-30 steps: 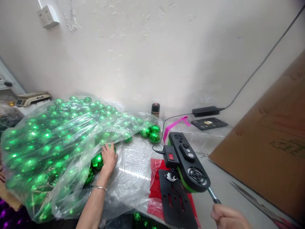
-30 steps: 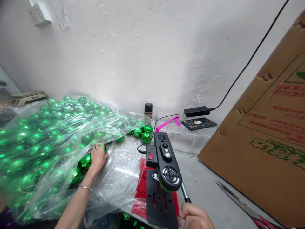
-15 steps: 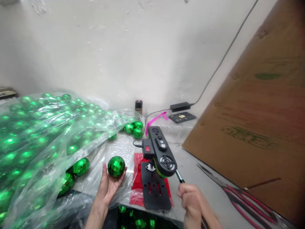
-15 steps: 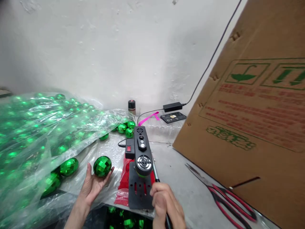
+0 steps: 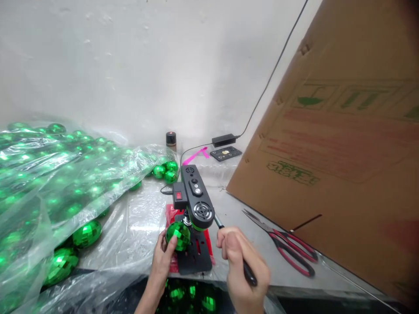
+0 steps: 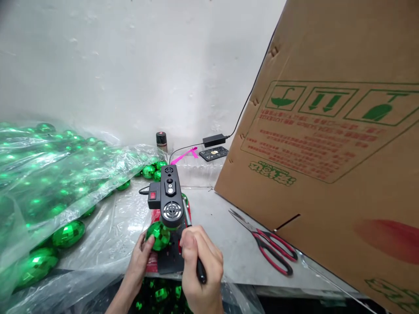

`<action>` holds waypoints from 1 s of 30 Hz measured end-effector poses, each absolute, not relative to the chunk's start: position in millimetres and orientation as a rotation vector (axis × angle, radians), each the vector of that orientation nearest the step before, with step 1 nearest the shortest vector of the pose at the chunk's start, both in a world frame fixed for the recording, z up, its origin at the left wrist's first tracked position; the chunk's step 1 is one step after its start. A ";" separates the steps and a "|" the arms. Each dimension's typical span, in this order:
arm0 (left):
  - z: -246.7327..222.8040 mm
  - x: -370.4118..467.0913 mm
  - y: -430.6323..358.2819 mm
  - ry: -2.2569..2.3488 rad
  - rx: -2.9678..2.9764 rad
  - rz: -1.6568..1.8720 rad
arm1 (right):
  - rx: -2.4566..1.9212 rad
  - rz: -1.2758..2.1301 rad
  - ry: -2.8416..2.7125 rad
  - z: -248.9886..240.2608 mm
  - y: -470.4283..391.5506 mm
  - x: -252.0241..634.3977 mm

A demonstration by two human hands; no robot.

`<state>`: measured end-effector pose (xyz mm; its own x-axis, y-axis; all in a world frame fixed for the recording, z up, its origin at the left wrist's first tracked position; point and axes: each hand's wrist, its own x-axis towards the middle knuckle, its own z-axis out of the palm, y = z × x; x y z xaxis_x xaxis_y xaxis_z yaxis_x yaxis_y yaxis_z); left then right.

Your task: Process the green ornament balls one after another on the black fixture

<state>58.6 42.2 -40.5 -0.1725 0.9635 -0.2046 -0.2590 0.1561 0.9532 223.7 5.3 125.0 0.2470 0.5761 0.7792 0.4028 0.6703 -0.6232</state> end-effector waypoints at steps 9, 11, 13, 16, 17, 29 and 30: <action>-40.7 74.0 34.4 1.511 1.405 1.243 | -0.888 0.137 -1.411 122.0 2.8 225.9; -44.9 78.8 34.8 1.521 1.511 1.273 | -0.895 0.136 -1.416 120.7 2.1 226.2; -51.3 85.1 35.9 1.530 1.578 1.318 | -0.906 0.136 -1.422 119.5 1.3 226.6; -61.0 93.6 38.2 1.520 1.587 1.318 | -0.925 0.134 -1.421 118.5 0.8 227.1; -63.4 95.3 39.1 1.501 1.571 1.287 | -0.929 0.134 -1.418 118.4 0.9 227.1; -70.9 97.4 41.7 1.431 1.486 1.156 | -0.886 0.127 -1.428 95.7 -0.9 229.8; -71.1 97.3 41.5 1.434 1.486 1.157 | -0.883 0.114 -1.424 92.7 -0.4 229.7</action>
<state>97.3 41.5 -71.1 -0.0388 0.9940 0.1026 0.3105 -0.0856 0.9467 229.7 -0.4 92.7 0.1977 0.5617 0.8034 0.4269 0.6885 -0.5863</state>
